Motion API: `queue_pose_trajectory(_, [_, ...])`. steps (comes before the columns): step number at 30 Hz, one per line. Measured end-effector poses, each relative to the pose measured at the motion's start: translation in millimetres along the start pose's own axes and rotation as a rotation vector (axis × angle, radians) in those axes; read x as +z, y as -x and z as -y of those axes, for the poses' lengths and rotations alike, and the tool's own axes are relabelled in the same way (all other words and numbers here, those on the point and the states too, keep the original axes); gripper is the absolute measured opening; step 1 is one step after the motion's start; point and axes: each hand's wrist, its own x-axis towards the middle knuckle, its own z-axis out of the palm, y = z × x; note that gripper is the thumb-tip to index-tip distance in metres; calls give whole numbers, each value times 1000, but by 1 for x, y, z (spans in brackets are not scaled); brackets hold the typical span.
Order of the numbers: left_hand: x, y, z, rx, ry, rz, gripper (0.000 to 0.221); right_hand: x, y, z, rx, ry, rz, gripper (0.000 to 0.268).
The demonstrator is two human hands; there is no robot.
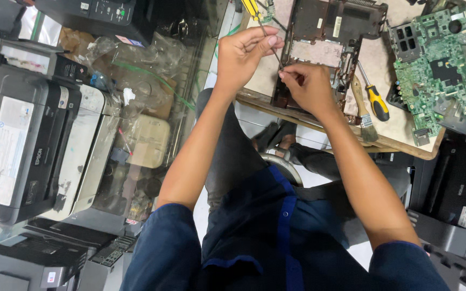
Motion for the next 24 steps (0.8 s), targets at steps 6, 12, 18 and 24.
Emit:
queue_pose_trajectory(6, [-13, -7, 31, -47, 106, -54, 25, 13, -13, -8, 156, -81, -11, 6])
queue_pose_trajectory(12, [-27, -12, 65, -102, 193, -134, 26, 27, -24, -29, 159, -3, -49, 5])
queue_pose_trajectory(18, [-43, -21, 95, -132, 220, -195, 32, 39, -46, -42, 60, 185, 3, 9])
queue_pose_trajectory(24, [-53, -27, 128, -193, 205, -259, 29, 39, -68, -25, 188, 455, 192, 17])
